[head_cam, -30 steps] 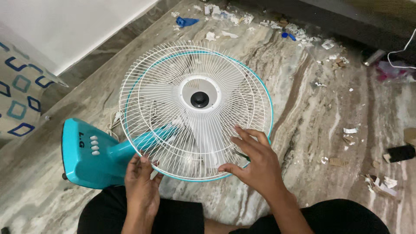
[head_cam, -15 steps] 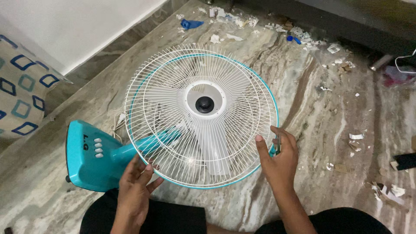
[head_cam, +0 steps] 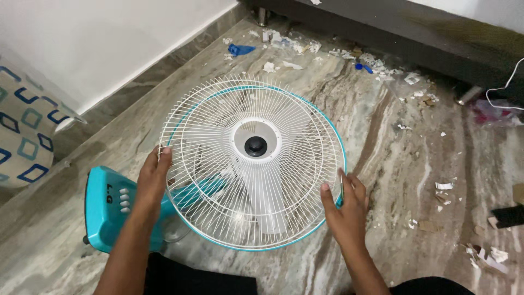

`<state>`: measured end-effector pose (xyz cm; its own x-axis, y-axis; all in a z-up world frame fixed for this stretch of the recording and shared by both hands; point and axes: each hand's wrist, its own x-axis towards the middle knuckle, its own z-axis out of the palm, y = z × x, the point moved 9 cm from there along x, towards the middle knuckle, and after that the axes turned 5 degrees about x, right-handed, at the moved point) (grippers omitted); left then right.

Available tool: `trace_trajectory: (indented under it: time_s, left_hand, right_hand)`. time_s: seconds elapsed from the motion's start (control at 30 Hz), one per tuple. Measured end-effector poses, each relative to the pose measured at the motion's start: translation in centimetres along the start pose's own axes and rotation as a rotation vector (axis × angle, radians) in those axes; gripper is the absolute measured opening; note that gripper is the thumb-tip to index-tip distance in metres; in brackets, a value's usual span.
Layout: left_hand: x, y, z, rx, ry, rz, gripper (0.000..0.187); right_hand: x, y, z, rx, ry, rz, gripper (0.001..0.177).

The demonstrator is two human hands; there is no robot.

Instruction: The person assembles a table fan by attaching the front and rear wire cages to the fan head. They use a screwdriver to tighten the screws securing the cages in place.

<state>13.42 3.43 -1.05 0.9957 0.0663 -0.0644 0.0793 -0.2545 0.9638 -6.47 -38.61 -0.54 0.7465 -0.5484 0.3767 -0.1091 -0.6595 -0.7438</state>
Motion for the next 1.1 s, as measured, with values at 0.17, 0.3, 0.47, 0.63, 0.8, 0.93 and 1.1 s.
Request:
trace_trajectory:
  time_s: [0.17, 0.3, 0.47, 0.63, 0.8, 0.93, 1.1]
  left_hand:
    - [-0.6, 0.9, 0.4, 0.046, 0.064, 0.004, 0.063]
    - [-1.7, 1.5, -0.4, 0.164, 0.134, 0.050, 0.051]
    - [-1.7, 1.3, -1.0, 0.460, 0.165, 0.001, 0.052]
    - [-1.4, 1.5, -1.2, 0.386, 0.169, 0.140, 0.056]
    - [-1.5, 0.8, -1.2, 0.414, 0.137, 0.094, 0.056]
    - [-2.0, 1.5, -1.2, 0.365, 0.157, 0.141, 0.052]
    - [-2.7, 1.3, -1.3, 0.269, 0.192, 0.100, 0.052]
  right_hand:
    - [0.0, -0.1, 0.2, -0.055, -0.029, 0.025, 0.055]
    - [-0.4, 0.6, -0.1, 0.170, 0.070, 0.139, 0.053]
    - [-0.8, 1.9, -0.4, 0.141, 0.093, 0.246, 0.055]
    - [-0.5, 0.9, -0.9, 0.045, 0.066, 0.197, 0.056]
    - [-0.4, 1.7, -0.6, 0.417, 0.046, 0.449, 0.061]
    - [-0.5, 0.7, -1.1, 0.238, 0.061, 0.403, 0.063]
    - [-0.4, 0.7, -1.3, 0.251, 0.077, 0.360, 0.062]
